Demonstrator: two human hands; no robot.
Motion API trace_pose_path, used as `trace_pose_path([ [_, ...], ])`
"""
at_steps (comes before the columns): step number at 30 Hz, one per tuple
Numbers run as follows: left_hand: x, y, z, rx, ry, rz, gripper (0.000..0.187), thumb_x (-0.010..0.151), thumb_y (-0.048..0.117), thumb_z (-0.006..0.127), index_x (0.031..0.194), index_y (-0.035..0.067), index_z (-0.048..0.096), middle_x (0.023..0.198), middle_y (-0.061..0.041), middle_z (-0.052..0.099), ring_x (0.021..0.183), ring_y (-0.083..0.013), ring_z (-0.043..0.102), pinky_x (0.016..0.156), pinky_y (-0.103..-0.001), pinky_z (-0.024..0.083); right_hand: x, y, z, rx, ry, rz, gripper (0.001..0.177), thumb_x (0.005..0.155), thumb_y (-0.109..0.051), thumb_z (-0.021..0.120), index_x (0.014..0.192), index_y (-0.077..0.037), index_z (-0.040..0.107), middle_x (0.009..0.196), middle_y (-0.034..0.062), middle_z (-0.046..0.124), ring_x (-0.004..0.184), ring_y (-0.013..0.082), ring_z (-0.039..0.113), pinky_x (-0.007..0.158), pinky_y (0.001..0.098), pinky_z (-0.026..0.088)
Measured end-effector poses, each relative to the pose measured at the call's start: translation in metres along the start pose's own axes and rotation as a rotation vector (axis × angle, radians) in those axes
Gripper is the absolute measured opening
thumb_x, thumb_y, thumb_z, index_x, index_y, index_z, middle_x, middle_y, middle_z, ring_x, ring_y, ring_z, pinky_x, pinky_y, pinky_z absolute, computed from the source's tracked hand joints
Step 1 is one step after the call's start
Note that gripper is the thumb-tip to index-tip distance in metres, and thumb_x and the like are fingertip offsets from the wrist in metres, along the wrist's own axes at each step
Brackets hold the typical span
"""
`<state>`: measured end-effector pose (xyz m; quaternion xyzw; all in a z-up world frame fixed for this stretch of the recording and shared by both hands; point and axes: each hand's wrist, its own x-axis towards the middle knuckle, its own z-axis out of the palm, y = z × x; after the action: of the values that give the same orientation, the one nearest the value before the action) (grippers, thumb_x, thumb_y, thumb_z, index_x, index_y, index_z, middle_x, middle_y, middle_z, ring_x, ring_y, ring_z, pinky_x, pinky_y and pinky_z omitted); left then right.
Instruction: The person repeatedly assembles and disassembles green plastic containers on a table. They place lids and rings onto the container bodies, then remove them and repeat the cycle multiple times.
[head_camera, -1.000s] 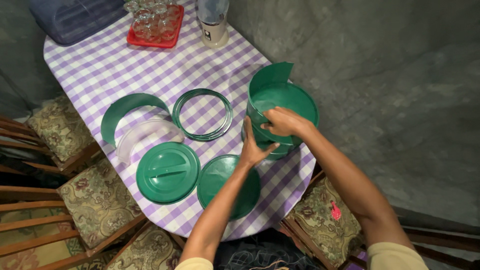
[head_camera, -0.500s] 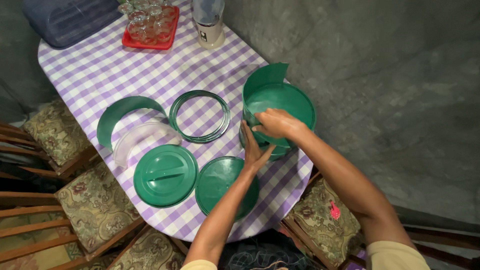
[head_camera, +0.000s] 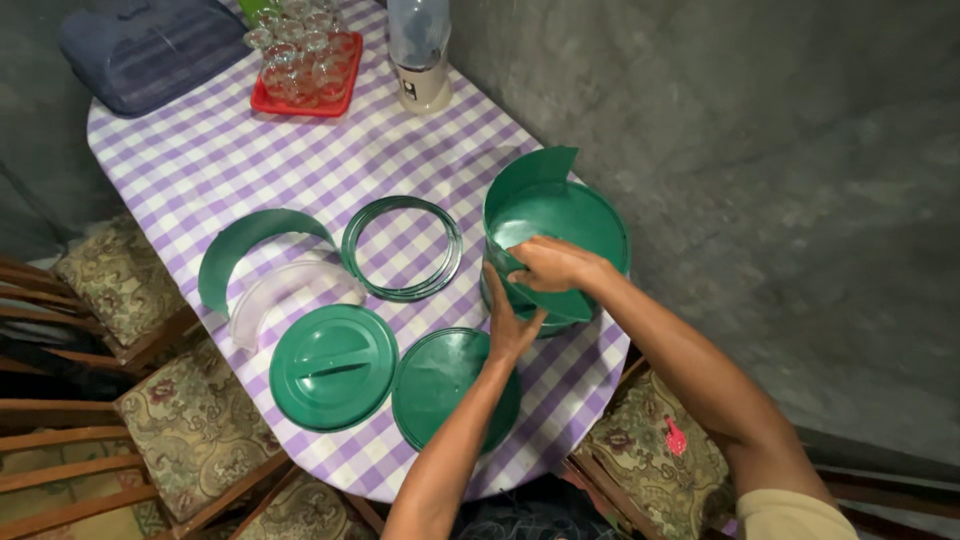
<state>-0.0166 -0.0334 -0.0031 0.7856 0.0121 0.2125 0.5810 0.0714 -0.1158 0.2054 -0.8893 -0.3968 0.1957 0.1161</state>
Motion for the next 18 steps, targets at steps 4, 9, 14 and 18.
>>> trace_pose_path([
  [4,0.001,-0.002,-0.001,0.013,0.007,0.012,0.131,0.08,0.047,0.084,0.163,-0.003,-0.004,0.17,-0.032,0.008,0.159,-0.0462,0.01,0.128,-0.052,0.015,0.007,0.009,0.004,0.033,-0.001,-0.039,0.035,0.089,-0.026,0.072,0.11,0.0,0.066,0.097,0.0239,0.072,0.097,0.0427,0.068,0.08,0.052,0.053],
  [9,0.0,-0.001,-0.003,0.081,0.064,0.131,0.128,0.08,0.046,0.084,0.163,-0.002,0.0,0.17,-0.031,0.011,0.159,-0.047,0.011,0.128,-0.054,0.014,0.016,0.019,-0.009,0.023,-0.013,-0.06,0.042,0.089,-0.036,0.075,0.106,0.002,0.067,0.094,0.0248,0.071,0.092,0.0425,0.07,0.079,0.05,0.054],
  [14,-0.002,0.011,-0.003,0.012,0.026,0.02,0.126,0.083,0.049,0.082,0.164,-0.001,0.0,0.17,-0.032,0.009,0.158,-0.0479,0.01,0.127,-0.054,0.015,0.026,0.028,-0.028,-0.049,-0.077,-0.002,0.043,0.089,-0.037,0.074,0.104,0.002,0.069,0.091,0.0251,0.072,0.091,0.0415,0.071,0.078,0.0496,0.055],
  [18,0.003,0.023,-0.008,0.011,0.027,-0.06,0.126,0.077,0.047,0.084,0.161,-0.001,0.004,0.167,-0.032,0.011,0.155,-0.048,0.011,0.124,-0.053,0.015,0.026,0.022,-0.016,-0.024,-0.054,-0.075,0.039,0.086,-0.033,0.075,0.107,0.0,0.069,0.095,0.023,0.074,0.094,0.042,0.07,0.085,0.0488,0.053],
])
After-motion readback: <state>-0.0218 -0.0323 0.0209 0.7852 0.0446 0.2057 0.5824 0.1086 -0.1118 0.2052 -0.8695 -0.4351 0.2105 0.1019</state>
